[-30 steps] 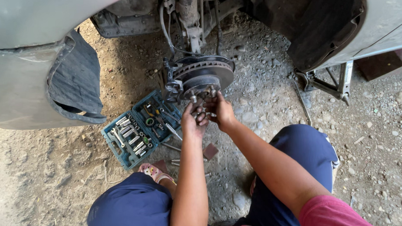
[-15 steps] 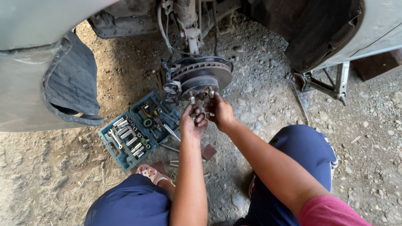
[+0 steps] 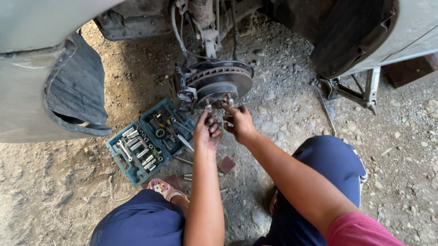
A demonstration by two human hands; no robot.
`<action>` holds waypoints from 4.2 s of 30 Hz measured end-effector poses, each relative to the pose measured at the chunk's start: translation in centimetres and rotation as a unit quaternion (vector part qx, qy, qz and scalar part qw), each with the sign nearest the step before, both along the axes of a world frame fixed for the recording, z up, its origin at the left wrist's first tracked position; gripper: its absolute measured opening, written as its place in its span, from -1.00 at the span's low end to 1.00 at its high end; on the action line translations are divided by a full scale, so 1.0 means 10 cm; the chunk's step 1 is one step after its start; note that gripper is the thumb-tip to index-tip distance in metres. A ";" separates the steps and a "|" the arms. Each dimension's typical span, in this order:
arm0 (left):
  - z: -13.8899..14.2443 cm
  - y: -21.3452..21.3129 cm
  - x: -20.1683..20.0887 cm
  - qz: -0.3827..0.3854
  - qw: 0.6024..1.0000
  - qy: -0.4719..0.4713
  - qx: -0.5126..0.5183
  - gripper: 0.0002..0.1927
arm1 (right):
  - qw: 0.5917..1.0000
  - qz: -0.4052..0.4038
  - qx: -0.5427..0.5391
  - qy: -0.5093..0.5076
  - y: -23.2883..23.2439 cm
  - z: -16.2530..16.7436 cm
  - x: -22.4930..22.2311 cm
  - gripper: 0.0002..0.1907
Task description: The person sits on the ground beside a vehicle with a front wheel removed and threads lug nuts by hand onto the wheel studs of the brake hub, tightening them one at a time while holding a sanding block in one hand. A socket set lies open on the ground nearby.
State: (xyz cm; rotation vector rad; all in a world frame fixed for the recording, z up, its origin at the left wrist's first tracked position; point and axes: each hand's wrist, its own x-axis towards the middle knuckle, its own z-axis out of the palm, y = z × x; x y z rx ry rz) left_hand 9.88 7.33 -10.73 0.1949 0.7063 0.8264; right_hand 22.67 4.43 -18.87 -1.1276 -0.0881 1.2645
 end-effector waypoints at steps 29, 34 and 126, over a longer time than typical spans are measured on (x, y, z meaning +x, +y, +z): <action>-0.05 -0.03 0.10 0.058 0.989 0.124 0.049 -0.79 | 0.999 0.011 -0.049 -0.013 -0.05 0.19 -0.03 -0.61; 0.04 -0.04 0.10 0.039 0.998 0.041 0.013 -0.66 | 0.997 0.019 -0.047 -0.053 -0.06 0.20 -0.03 -0.66; 0.01 -0.06 0.14 0.198 0.844 0.353 0.352 -0.65 | 0.998 0.003 -0.029 0.052 -0.02 0.19 0.00 -0.61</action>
